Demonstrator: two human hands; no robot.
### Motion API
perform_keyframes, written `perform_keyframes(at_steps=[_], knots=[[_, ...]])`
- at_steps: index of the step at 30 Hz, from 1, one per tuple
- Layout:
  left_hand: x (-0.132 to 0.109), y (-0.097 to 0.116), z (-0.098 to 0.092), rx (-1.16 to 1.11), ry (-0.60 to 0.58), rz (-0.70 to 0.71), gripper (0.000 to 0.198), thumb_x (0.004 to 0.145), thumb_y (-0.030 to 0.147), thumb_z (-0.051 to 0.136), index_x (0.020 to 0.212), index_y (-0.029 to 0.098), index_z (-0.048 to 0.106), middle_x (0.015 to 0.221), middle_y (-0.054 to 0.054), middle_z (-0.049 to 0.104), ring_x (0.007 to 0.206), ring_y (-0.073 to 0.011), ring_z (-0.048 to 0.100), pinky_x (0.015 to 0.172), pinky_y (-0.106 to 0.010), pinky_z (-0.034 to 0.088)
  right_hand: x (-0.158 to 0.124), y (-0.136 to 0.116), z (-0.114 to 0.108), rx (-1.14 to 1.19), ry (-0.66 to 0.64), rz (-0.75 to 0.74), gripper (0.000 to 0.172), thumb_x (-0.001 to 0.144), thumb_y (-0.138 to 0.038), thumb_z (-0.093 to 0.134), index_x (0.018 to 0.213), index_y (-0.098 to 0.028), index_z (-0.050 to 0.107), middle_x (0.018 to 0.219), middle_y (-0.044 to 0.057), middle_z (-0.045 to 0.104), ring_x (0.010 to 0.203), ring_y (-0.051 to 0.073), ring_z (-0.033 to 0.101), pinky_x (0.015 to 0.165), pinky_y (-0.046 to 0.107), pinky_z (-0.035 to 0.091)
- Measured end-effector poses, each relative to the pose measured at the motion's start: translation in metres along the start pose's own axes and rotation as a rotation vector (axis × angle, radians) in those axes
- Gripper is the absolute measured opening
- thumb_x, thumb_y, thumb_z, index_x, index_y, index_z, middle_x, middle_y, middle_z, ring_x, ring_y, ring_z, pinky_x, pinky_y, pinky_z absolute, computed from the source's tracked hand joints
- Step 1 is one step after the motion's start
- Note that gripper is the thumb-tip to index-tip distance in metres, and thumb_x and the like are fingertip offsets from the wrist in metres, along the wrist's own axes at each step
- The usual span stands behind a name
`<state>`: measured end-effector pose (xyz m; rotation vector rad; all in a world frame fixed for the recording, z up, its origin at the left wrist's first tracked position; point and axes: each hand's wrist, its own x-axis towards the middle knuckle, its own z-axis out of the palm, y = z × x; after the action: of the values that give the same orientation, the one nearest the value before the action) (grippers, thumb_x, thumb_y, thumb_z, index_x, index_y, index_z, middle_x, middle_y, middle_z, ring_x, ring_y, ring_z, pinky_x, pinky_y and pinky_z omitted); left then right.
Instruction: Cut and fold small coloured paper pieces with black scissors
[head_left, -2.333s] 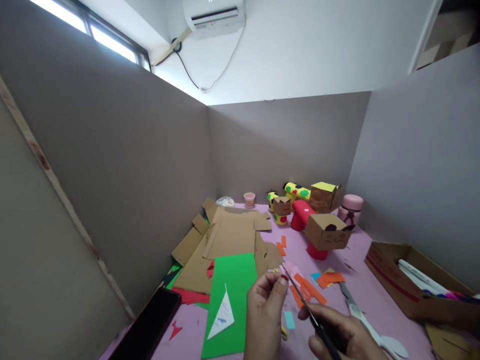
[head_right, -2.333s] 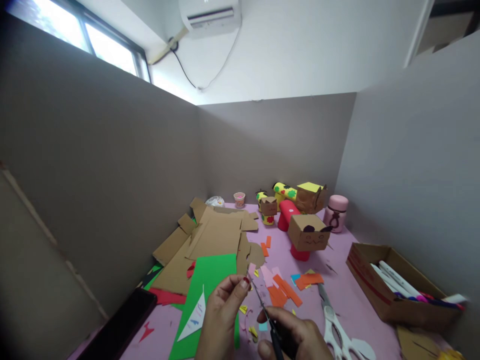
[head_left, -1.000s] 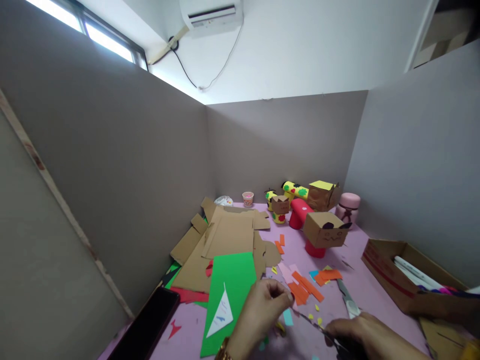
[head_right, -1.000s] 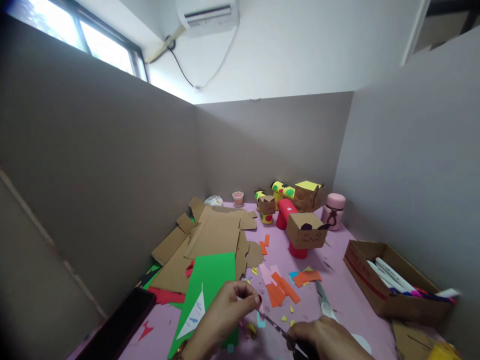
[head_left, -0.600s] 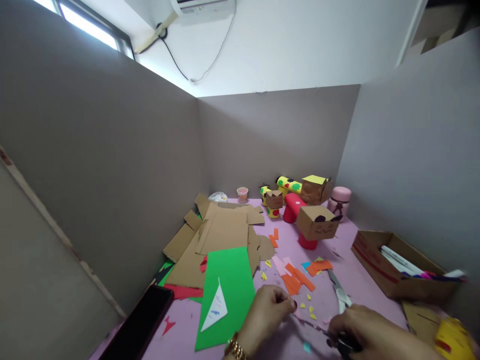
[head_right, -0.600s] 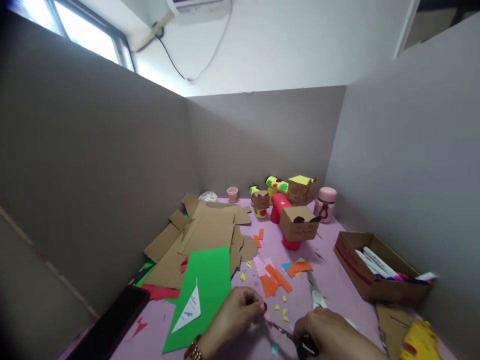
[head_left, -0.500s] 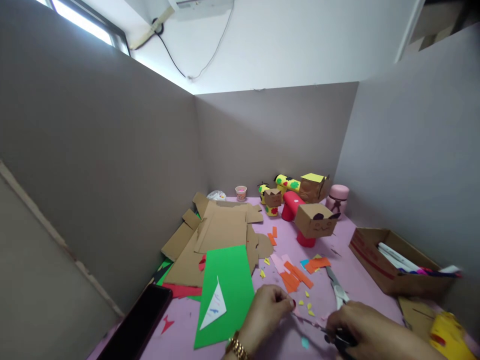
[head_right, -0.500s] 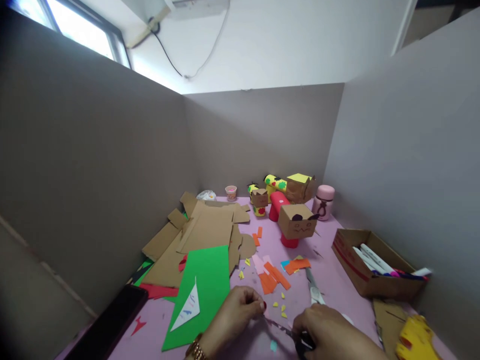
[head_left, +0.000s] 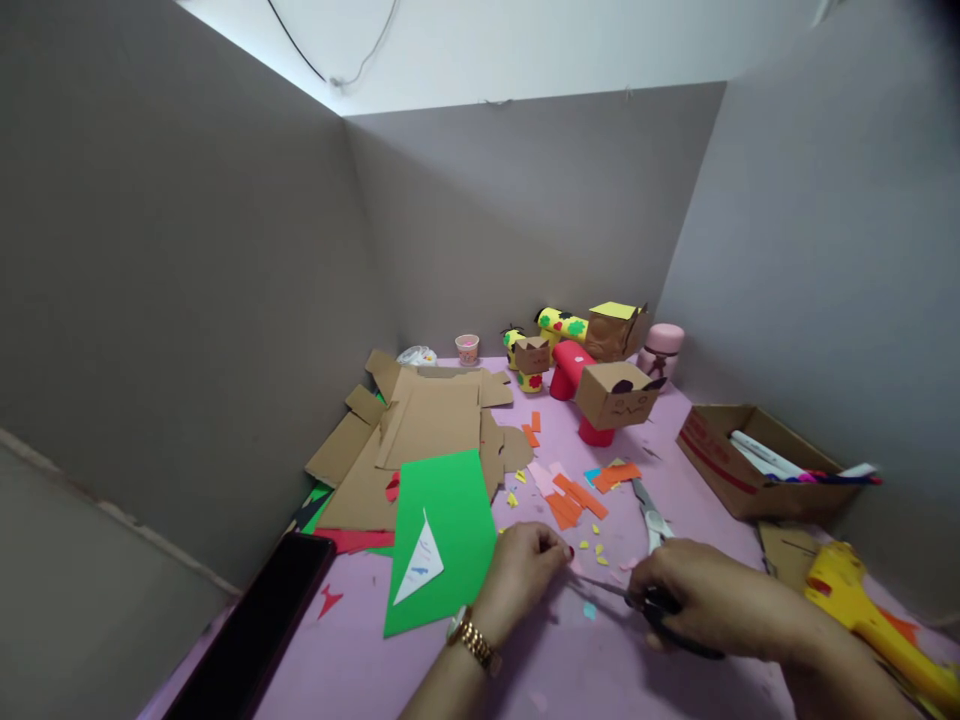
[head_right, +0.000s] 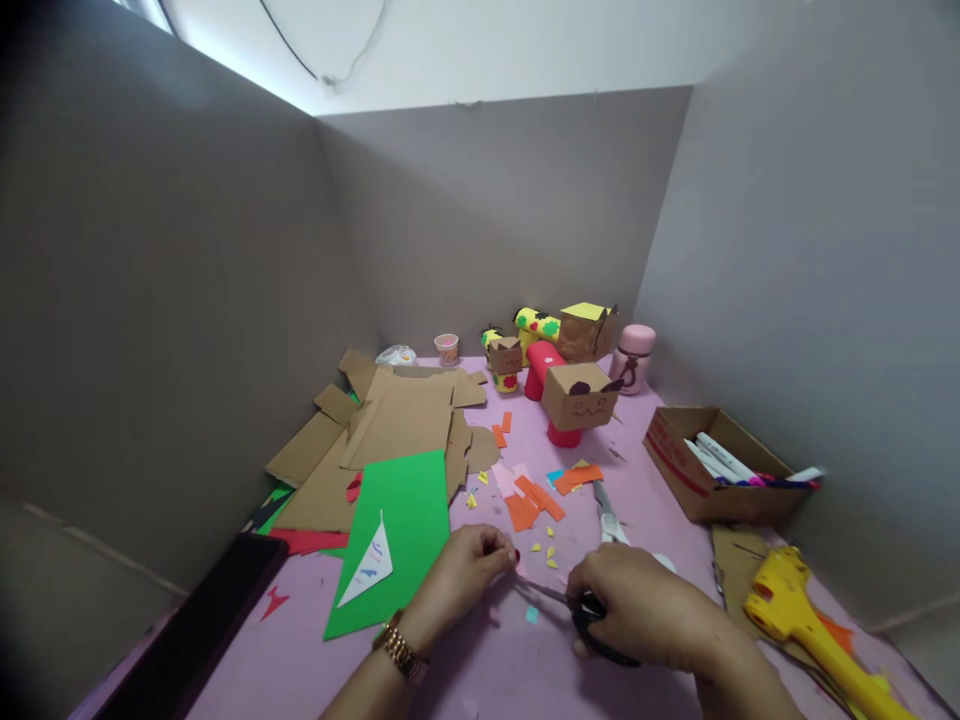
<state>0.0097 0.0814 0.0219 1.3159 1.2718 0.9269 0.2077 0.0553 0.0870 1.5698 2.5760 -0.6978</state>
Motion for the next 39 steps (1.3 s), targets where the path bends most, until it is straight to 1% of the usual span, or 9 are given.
perform_keyframes(at_steps=[5, 9, 12, 17, 19, 23, 30, 34, 39], knots=[[0.004, 0.004, -0.004, -0.115, 0.062, 0.027, 0.012, 0.059, 0.018, 0.065, 0.047, 0.017, 0.064, 0.048, 0.002, 0.056, 0.051, -0.014, 0.046, 0.051, -0.024, 0.03, -0.001, 0.0, -0.005, 0.007, 0.002, 0.001, 0.022, 0.063, -0.02, 0.068, 0.083, -0.024, 0.077, 0.078, 0.009, 0.078, 0.074, 0.03, 0.066, 0.058, 0.029, 0.038], [0.01, 0.015, -0.013, -0.282, 0.212, 0.046, 0.015, 0.065, 0.026, 0.064, 0.053, 0.017, 0.062, 0.056, 0.002, 0.056, 0.056, -0.0134, 0.047, 0.056, -0.024, 0.034, -0.005, 0.0, -0.011, 0.05, -0.002, -0.021, 0.023, 0.071, -0.026, 0.066, 0.093, -0.026, 0.074, 0.083, 0.007, 0.077, 0.079, 0.028, 0.066, 0.064, 0.029, 0.043], [0.008, 0.023, -0.019, -0.416, 0.313, 0.051, 0.018, 0.069, 0.033, 0.064, 0.062, 0.017, 0.061, 0.063, 0.001, 0.057, 0.06, -0.0125, 0.045, 0.057, -0.022, 0.034, -0.006, -0.004, -0.014, 0.141, 0.042, -0.065, 0.026, 0.077, -0.03, 0.062, 0.1, -0.027, 0.071, 0.085, 0.005, 0.075, 0.081, 0.026, 0.066, 0.067, 0.029, 0.045], [-0.002, 0.036, -0.018, -0.596, 0.376, 0.084, 0.023, 0.069, 0.037, 0.067, 0.068, 0.016, 0.057, 0.065, 0.003, 0.054, 0.057, -0.0102, 0.042, 0.058, -0.022, 0.035, -0.001, -0.015, -0.009, 0.285, 0.13, -0.085, 0.031, 0.078, -0.032, 0.061, 0.107, -0.022, 0.068, 0.094, 0.009, 0.073, 0.085, 0.028, 0.063, 0.074, 0.035, 0.046], [-0.007, 0.041, -0.015, -0.646, 0.377, 0.109, 0.024, 0.069, 0.037, 0.067, 0.069, 0.016, 0.055, 0.064, 0.003, 0.054, 0.057, -0.01, 0.042, 0.058, -0.022, 0.036, 0.004, -0.019, -0.005, 0.329, 0.183, -0.094, 0.03, 0.079, -0.03, 0.059, 0.107, -0.021, 0.066, 0.095, 0.008, 0.072, 0.086, 0.028, 0.061, 0.074, 0.035, 0.045], [-0.015, 0.051, -0.011, -0.702, 0.369, 0.15, 0.026, 0.071, 0.038, 0.067, 0.072, 0.016, 0.054, 0.065, 0.002, 0.057, 0.059, -0.0104, 0.044, 0.06, -0.023, 0.037, 0.016, -0.032, 0.006, 0.442, 0.249, -0.089, 0.023, 0.08, -0.028, 0.057, 0.101, -0.02, 0.063, 0.071, 0.0, 0.06, 0.065, 0.02, 0.053, 0.059, 0.028, 0.04], [-0.026, 0.056, 0.0, -0.734, 0.299, 0.188, 0.028, 0.069, 0.04, 0.072, 0.07, 0.017, 0.056, 0.059, 0.006, 0.051, 0.055, -0.01, 0.04, 0.055, -0.022, 0.034, 0.03, -0.051, 0.026, 0.831, 0.265, -0.203, 0.024, 0.084, -0.031, 0.055, 0.103, -0.018, 0.057, 0.066, -0.006, 0.042, 0.06, 0.015, 0.04, 0.055, 0.025, 0.034], [-0.026, 0.053, 0.004, -0.723, 0.229, 0.24, 0.027, 0.068, 0.039, 0.072, 0.066, 0.017, 0.058, 0.059, 0.004, 0.054, 0.058, -0.012, 0.045, 0.059, -0.024, 0.037, 0.032, -0.051, 0.029, 1.038, 0.293, -0.234, 0.03, 0.082, -0.038, 0.059, 0.104, -0.017, 0.056, 0.065, -0.006, 0.041, 0.058, 0.014, 0.039, 0.053, 0.026, 0.035], [-0.027, 0.053, 0.005, -0.679, 0.196, 0.258, 0.02, 0.07, 0.031, 0.07, 0.063, 0.017, 0.057, 0.059, 0.003, 0.055, 0.06, -0.0136, 0.048, 0.062, -0.026, 0.038, 0.032, -0.05, 0.026, 1.069, 0.295, -0.249, 0.029, 0.079, -0.036, 0.064, 0.101, -0.018, 0.058, 0.065, -0.006, 0.042, 0.057, 0.014, 0.039, 0.052, 0.026, 0.035]])
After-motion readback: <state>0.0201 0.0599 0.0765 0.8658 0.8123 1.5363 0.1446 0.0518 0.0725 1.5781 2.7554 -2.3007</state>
